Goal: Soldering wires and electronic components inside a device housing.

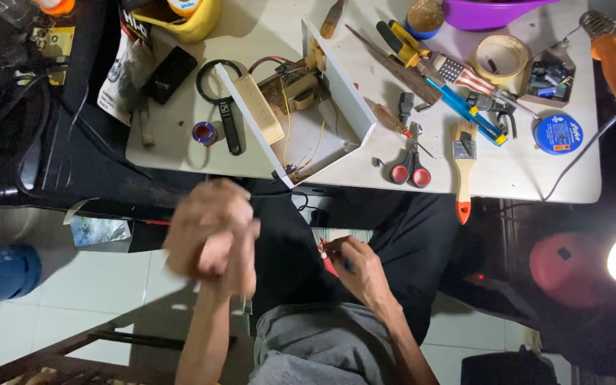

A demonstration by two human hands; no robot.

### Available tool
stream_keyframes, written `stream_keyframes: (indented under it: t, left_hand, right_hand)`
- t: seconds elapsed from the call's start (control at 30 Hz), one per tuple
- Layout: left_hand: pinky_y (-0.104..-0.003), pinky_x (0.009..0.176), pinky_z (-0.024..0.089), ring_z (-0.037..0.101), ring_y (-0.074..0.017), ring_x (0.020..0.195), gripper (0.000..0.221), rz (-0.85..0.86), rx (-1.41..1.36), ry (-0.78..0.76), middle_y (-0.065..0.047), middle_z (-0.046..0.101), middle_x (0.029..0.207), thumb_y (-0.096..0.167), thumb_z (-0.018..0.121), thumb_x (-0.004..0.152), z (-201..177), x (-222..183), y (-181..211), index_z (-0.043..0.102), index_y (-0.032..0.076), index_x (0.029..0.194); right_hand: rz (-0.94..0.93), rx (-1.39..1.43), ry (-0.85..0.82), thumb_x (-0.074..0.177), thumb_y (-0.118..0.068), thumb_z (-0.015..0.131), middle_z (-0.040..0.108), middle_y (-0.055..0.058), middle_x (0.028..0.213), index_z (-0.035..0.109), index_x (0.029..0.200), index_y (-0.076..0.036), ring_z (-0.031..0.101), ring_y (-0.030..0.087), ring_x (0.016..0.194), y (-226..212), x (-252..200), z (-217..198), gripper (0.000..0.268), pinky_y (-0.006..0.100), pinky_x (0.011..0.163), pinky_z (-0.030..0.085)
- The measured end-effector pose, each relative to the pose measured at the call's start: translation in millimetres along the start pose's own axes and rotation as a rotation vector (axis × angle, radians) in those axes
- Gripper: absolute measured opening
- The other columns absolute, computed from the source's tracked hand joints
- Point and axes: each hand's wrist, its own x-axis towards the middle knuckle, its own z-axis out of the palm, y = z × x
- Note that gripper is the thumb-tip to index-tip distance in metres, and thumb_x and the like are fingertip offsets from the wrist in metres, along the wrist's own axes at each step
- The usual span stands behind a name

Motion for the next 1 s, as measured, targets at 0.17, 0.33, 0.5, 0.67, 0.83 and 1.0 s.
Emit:
stream_keyframes:
  t: [0.17, 0.33, 0.5, 0.67, 0.83, 1.0]
  left_hand:
    - [-0.032, 0.068, 0.053, 0.06, -0.0182, 0.063, 0.009, -0.46, 0.192, -0.284, -0.001, 0.062, 0.073, 0.016, 0.072, 0.087, 34.8, 3.7, -2.4, 0.075, 0.009, 0.091]
    - [-0.038, 0.089, 0.05, 0.059, -0.0269, 0.098, 0.017, -0.237, 0.35, -0.462, -0.005, 0.061, 0.105, 0.009, 0.073, 0.088, 39.2, -16.0, -15.7, 0.076, 0.011, 0.104]
    - [-0.046, 0.101, 0.043, 0.057, -0.0278, 0.108, 0.009, -0.021, 0.431, -0.584, -0.003, 0.064, 0.116, 0.012, 0.074, 0.089, 55.2, 25.1, -31.3, 0.074, 0.015, 0.098]
    - [-0.077, 0.115, 0.011, 0.051, -0.0307, 0.132, 0.012, 0.038, 0.636, -1.016, -0.01, 0.067, 0.114, 0.016, 0.089, 0.076, 68.6, 33.2, -32.4, 0.078, 0.011, 0.078]
    - [-0.078, 0.116, -0.002, 0.048, -0.03, 0.141, 0.006, -0.001, 0.778, -1.205, -0.009, 0.072, 0.121, 0.02, 0.085, 0.084, 74.6, 33.1, -25.8, 0.082, 0.015, 0.086]
    - [-0.088, 0.112, 0.002, 0.049, -0.0368, 0.138, 0.008, 0.001, 0.689, -1.155, -0.017, 0.069, 0.114, 0.009, 0.086, 0.079, 72.8, 23.1, -30.9, 0.078, 0.007, 0.076]
  right_hand:
    - [0.033, 0.19, 0.269, 0.092, -0.013, 0.074, 0.07, 0.004, 0.085, 0.073, 0.092, -0.014, 0.073, 0.029, 0.072, -37.6, 53.9, -30.1, 0.002, 0.033, 0.063, 0.057]
    - [0.094, 0.267, 0.321, 0.096, -0.009, 0.071, 0.074, 0.008, 0.079, 0.071, 0.09, -0.007, 0.072, 0.027, 0.062, -50.5, 99.8, -43.6, 0.007, 0.033, 0.057, 0.054]
    - [0.3, 0.507, 0.206, 0.105, -0.015, 0.057, 0.073, 0.012, 0.069, 0.07, 0.119, 0.001, 0.064, 0.015, 0.04, -67.0, 135.0, -53.5, 0.024, 0.028, 0.053, 0.056]
    - [0.358, 0.545, 0.112, 0.105, -0.016, 0.058, 0.072, 0.014, 0.069, 0.062, 0.125, 0.013, 0.064, 0.017, 0.035, -78.0, 150.1, -49.2, 0.036, 0.032, 0.052, 0.058]
    - [0.311, 0.603, 0.12, 0.105, -0.011, 0.055, 0.069, 0.015, 0.071, 0.061, 0.125, 0.012, 0.063, 0.019, 0.035, -62.0, 152.7, -41.6, 0.031, 0.031, 0.049, 0.055]
    - [0.336, 0.493, 0.142, 0.105, -0.009, 0.055, 0.069, 0.014, 0.069, 0.063, 0.121, 0.012, 0.061, 0.016, 0.034, -64.5, 150.4, -55.8, 0.028, 0.027, 0.037, 0.048]
